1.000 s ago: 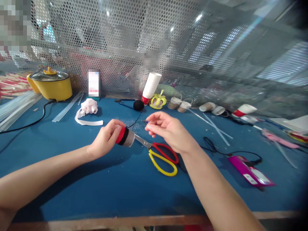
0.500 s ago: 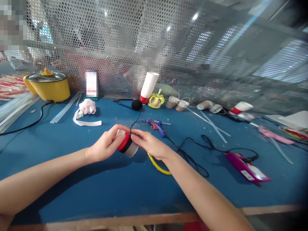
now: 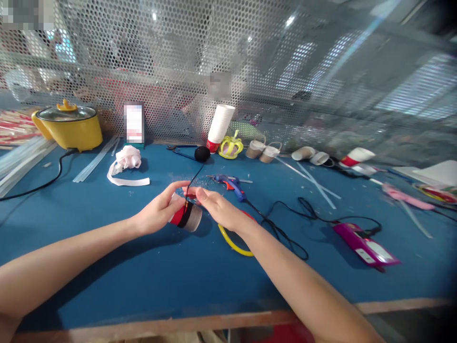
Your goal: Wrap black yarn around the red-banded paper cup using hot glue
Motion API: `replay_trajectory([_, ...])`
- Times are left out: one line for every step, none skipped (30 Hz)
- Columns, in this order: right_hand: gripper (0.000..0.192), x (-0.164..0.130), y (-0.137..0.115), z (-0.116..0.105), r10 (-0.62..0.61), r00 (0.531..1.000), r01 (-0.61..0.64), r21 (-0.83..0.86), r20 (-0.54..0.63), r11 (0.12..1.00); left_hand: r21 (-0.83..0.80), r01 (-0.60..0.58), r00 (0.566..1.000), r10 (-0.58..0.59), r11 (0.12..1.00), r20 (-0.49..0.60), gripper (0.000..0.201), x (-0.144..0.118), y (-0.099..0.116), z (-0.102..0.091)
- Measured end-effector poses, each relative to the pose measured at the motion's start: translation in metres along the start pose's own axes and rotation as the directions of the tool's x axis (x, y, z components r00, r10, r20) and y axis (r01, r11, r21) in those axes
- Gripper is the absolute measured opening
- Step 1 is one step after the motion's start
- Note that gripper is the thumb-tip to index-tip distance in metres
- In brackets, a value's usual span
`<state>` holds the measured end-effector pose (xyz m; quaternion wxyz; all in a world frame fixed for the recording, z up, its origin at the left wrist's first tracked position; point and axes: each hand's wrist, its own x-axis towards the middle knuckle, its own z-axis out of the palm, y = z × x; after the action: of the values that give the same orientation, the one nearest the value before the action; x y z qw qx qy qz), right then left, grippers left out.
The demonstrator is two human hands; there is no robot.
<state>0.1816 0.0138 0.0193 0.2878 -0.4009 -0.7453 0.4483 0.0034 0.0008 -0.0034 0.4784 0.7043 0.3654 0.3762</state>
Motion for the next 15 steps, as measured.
replay_trajectory([0.062, 0.003, -0.001, 0.000, 0.034, 0.999, -0.034, 0.051, -0.004, 0.998, 0.023, -0.034, 0.999, 0.033, 0.999, 0.011, 0.042, 0.000, 0.000, 0.001])
replay_trajectory([0.065, 0.007, -0.001, 0.000, 0.068, 0.998, -0.067, 0.102, -0.006, 0.992, 0.035, -0.068, 0.998, 0.067, 0.997, 0.019, 0.039, -0.001, 0.001, 0.002])
replay_trajectory([0.067, 0.011, -0.002, 0.000, 0.097, 0.995, -0.096, 0.144, 0.004, 0.985, 0.038, -0.100, 0.995, 0.100, 0.994, 0.019, 0.035, -0.001, 0.001, 0.002])
replay_trajectory([0.068, 0.014, -0.004, 0.001, 0.112, 0.993, -0.115, 0.173, 0.024, 0.978, 0.040, -0.129, 0.992, 0.129, 0.991, 0.009, 0.031, -0.001, 0.002, 0.003])
replay_trajectory([0.069, 0.018, -0.005, 0.002, 0.114, 0.992, -0.122, 0.188, 0.051, 0.975, 0.044, -0.148, 0.989, 0.148, 0.988, -0.008, 0.026, -0.001, 0.002, 0.003])
replay_trajectory([0.069, 0.022, -0.006, 0.003, 0.110, 0.991, -0.123, 0.191, 0.077, 0.974, 0.052, -0.151, 0.988, 0.153, 0.987, -0.028, 0.021, -0.001, 0.001, 0.004])
replay_trajectory([0.069, 0.025, -0.006, 0.004, 0.110, 0.989, -0.126, 0.183, 0.097, 0.975, 0.064, -0.138, 0.989, 0.141, 0.988, -0.044, 0.018, -0.001, 0.001, 0.004])
replay_trajectory([0.069, 0.028, -0.007, 0.003, 0.117, 0.988, -0.133, 0.165, 0.105, 0.977, 0.077, -0.109, 0.992, 0.113, 0.991, -0.053, 0.018, -0.001, 0.000, 0.003])
replay_trajectory([0.068, 0.030, -0.007, 0.002, 0.133, 0.987, -0.145, 0.135, 0.093, 0.980, 0.091, -0.073, 0.995, 0.079, 0.993, -0.057, 0.018, 0.000, -0.001, 0.003])
replay_trajectory([0.066, 0.030, -0.007, 0.000, 0.151, 0.987, -0.156, 0.087, 0.059, 0.984, 0.104, -0.037, 0.997, 0.044, 0.994, -0.062, 0.019, 0.000, -0.002, 0.002])
replay_trajectory([0.063, 0.029, -0.007, -0.003, 0.162, 0.987, -0.162, 0.018, 0.007, 0.987, 0.115, -0.006, 0.997, 0.014, 0.993, -0.070, 0.021, 0.000, -0.003, 0.002])
replay_trajectory([0.058, 0.027, -0.007, -0.006, 0.155, 0.987, -0.158, -0.062, -0.047, 0.986, 0.128, 0.018, 0.997, -0.007, 0.992, -0.081, 0.021, 0.000, -0.003, 0.002])
replay_trajectory([0.052, 0.023, -0.008, -0.009, 0.128, 0.987, -0.140, -0.143, -0.092, 0.980, 0.142, 0.033, 0.996, -0.020, 0.989, -0.092, 0.022, 0.000, -0.003, 0.001])
replay_trajectory([0.044, 0.018, -0.008, -0.012, 0.088, 0.989, -0.112, -0.212, -0.116, 0.971, 0.158, 0.041, 0.994, -0.025, 0.987, -0.102, 0.022, 0.000, -0.003, 0.001])
replay_trajectory([0.036, 0.013, -0.009, -0.013, 0.046, 0.992, -0.076, -0.260, -0.118, 0.963, 0.178, 0.045, 0.993, -0.025, 0.983, -0.111, 0.023, 0.000, -0.003, 0.001])
